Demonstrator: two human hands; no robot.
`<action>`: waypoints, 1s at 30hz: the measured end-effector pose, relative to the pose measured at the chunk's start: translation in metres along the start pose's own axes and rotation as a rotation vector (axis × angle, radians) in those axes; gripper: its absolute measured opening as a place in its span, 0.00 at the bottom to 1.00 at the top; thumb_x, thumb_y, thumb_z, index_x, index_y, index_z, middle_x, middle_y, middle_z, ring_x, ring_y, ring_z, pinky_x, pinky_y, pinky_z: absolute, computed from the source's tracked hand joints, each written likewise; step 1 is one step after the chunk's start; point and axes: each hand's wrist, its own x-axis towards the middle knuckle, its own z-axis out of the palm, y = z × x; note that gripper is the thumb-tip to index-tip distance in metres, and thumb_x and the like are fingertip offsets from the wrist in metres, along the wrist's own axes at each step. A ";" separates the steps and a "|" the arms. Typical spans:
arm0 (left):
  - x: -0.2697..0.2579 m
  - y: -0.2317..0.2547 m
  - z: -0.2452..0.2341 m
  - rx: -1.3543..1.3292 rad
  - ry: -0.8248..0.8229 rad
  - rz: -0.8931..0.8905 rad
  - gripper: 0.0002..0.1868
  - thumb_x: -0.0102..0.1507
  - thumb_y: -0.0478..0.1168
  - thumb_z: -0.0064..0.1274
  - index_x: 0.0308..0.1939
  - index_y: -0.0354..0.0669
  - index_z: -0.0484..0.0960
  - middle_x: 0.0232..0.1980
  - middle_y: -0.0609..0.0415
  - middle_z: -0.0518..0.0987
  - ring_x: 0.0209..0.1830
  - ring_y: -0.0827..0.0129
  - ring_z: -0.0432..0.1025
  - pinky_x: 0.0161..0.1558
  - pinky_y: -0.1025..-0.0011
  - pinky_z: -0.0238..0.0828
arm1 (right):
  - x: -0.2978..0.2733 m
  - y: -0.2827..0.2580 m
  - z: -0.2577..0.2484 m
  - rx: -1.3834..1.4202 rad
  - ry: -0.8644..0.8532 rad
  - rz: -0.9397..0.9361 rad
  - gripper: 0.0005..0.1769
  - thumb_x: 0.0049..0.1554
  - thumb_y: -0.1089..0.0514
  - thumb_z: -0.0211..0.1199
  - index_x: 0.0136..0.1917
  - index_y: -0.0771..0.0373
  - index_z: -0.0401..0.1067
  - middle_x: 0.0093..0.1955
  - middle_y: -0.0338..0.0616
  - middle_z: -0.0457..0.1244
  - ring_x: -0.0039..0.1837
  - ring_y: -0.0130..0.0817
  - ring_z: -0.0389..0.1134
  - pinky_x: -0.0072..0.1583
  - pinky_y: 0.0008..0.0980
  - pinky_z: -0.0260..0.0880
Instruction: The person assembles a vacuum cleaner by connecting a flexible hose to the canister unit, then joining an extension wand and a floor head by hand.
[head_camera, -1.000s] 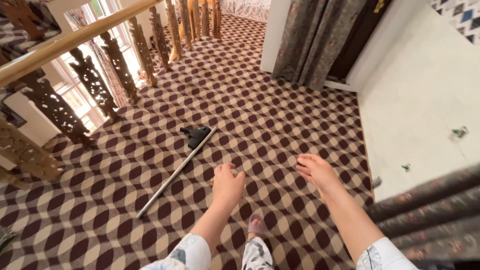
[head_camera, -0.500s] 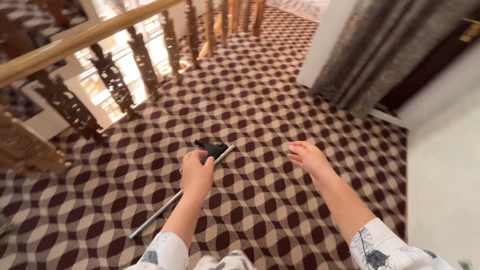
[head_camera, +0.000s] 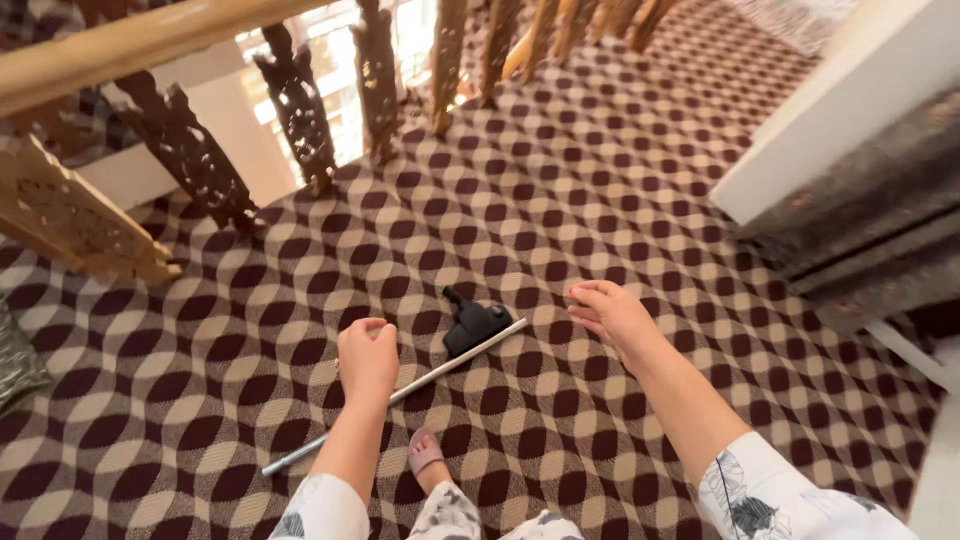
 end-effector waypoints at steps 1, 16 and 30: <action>0.012 -0.001 0.004 0.003 0.007 -0.018 0.19 0.63 0.47 0.51 0.53 0.42 0.80 0.64 0.47 0.71 0.57 0.57 0.74 0.59 0.59 0.69 | 0.016 -0.001 0.005 -0.035 0.005 0.024 0.22 0.61 0.49 0.57 0.63 0.63 0.70 0.64 0.44 0.67 0.67 0.36 0.69 0.71 0.38 0.66; 0.085 -0.094 0.054 0.245 -0.029 -0.269 0.21 0.62 0.48 0.52 0.57 0.43 0.77 0.62 0.48 0.72 0.55 0.55 0.72 0.57 0.58 0.69 | 0.219 0.088 0.065 -0.261 -0.139 0.198 0.24 0.58 0.48 0.63 0.64 0.62 0.71 0.57 0.42 0.69 0.60 0.31 0.70 0.63 0.34 0.69; 0.154 -0.271 0.200 0.468 -0.127 -0.192 0.27 0.57 0.42 0.60 0.61 0.46 0.75 0.59 0.48 0.75 0.61 0.51 0.71 0.60 0.57 0.69 | 0.379 0.241 0.164 -0.623 -0.245 -0.040 0.27 0.56 0.50 0.68 0.65 0.62 0.69 0.64 0.46 0.66 0.66 0.38 0.67 0.66 0.39 0.66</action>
